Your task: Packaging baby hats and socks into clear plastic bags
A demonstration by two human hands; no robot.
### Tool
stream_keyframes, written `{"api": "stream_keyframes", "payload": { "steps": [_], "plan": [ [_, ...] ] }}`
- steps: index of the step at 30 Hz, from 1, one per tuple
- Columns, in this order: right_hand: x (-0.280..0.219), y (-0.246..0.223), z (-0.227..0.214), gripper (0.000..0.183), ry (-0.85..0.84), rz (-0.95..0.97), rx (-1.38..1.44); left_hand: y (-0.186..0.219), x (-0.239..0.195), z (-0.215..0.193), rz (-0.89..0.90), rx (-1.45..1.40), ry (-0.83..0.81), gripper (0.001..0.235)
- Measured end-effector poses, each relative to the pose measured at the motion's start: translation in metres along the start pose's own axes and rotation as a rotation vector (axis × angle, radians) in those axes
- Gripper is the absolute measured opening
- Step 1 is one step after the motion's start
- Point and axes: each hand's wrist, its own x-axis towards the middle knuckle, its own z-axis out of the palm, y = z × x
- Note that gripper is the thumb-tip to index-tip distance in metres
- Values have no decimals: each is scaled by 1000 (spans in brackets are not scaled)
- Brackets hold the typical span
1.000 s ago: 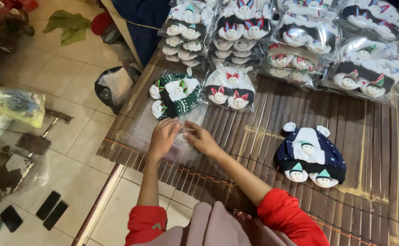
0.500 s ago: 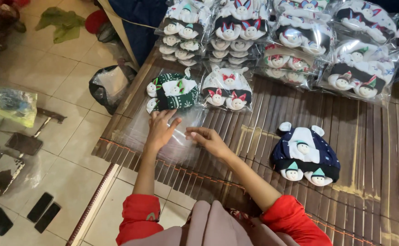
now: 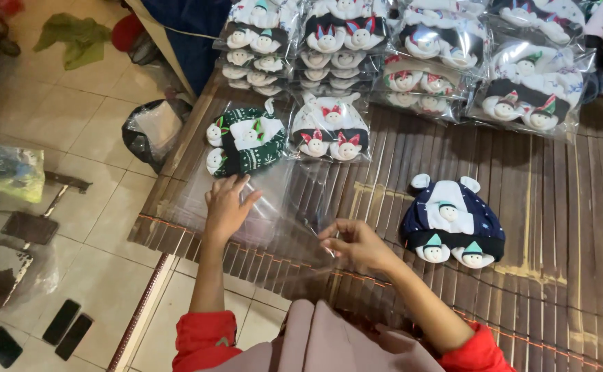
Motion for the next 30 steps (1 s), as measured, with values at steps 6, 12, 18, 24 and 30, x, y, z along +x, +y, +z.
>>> {"api": "stream_keyframes", "payload": {
  "steps": [6, 12, 18, 24, 30],
  "plan": [
    [-74, -7, -35, 21, 73, 147, -220, 48, -22, 16, 129, -51, 117, 42],
    [-115, 3, -55, 27, 154, 184, -437, 112, -23, 38, 255, -83, 50, 55],
    [-136, 12, -61, 30, 246, 43, -473, 127, -11, 66, 318, -154, -22, 15],
    [-140, 1, -70, 22, 395, -88, -473, 145, 36, 31, 426, -216, 95, 20],
    [-139, -5, -98, 25, 748, -267, -571, 177, 108, 18, 548, -136, 304, 26]
  ]
}}
